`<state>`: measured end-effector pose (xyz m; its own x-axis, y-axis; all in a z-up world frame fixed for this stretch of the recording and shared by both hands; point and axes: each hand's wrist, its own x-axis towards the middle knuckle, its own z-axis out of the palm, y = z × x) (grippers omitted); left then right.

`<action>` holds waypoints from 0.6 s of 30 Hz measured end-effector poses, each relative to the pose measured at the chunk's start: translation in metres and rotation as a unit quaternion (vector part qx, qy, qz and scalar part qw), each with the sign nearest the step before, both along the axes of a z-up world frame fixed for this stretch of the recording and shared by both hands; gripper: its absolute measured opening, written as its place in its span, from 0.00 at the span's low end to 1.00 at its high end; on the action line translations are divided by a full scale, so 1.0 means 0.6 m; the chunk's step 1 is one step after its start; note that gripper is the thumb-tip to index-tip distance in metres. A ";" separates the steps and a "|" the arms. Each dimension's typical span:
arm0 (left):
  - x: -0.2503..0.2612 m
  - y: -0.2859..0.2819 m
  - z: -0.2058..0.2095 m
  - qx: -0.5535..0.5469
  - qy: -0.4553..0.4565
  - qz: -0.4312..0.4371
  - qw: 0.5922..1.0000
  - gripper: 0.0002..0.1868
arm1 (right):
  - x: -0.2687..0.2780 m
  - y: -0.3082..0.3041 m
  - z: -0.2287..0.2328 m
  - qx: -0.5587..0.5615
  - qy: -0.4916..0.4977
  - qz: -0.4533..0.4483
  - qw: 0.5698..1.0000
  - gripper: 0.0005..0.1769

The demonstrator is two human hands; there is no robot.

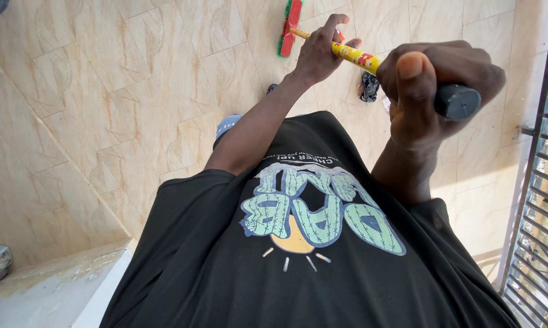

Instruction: Sweeping the tiled floor of a balcony using a broom.

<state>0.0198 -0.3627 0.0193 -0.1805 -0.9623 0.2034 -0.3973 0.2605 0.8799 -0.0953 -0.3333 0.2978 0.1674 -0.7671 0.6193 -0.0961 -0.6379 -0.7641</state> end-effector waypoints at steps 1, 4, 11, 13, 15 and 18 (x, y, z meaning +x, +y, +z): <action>0.008 0.003 0.008 0.007 0.005 -0.017 1.000 0.26 | -0.001 0.004 0.012 -0.018 -0.027 0.032 0.999 0.18; 0.061 -0.002 0.020 0.029 -0.006 -0.025 0.999 0.25 | 0.004 -0.003 0.009 -0.025 -0.082 0.075 0.993 0.16; 0.179 0.024 -0.067 0.044 -0.104 0.097 0.989 0.20 | 0.036 -0.030 -0.056 0.101 -0.101 0.190 0.971 0.30; 0.184 0.033 -0.086 0.064 -0.120 0.099 0.986 0.20 | 0.035 -0.036 -0.079 0.106 -0.096 0.200 0.969 0.31; 0.177 0.042 -0.104 0.085 -0.135 0.099 0.982 0.19 | 0.032 -0.038 -0.092 0.111 -0.091 0.207 0.968 0.32; 0.158 0.049 -0.125 0.129 -0.118 0.082 0.981 0.16 | 0.027 -0.032 -0.094 0.117 -0.061 0.211 0.969 0.32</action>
<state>0.1145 -0.3330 -0.0557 -0.0319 -0.9963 -0.0797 -0.6158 -0.0432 0.7867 -0.0790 -0.3525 0.2415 0.4330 -0.7676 0.4726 0.2358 -0.4096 -0.8813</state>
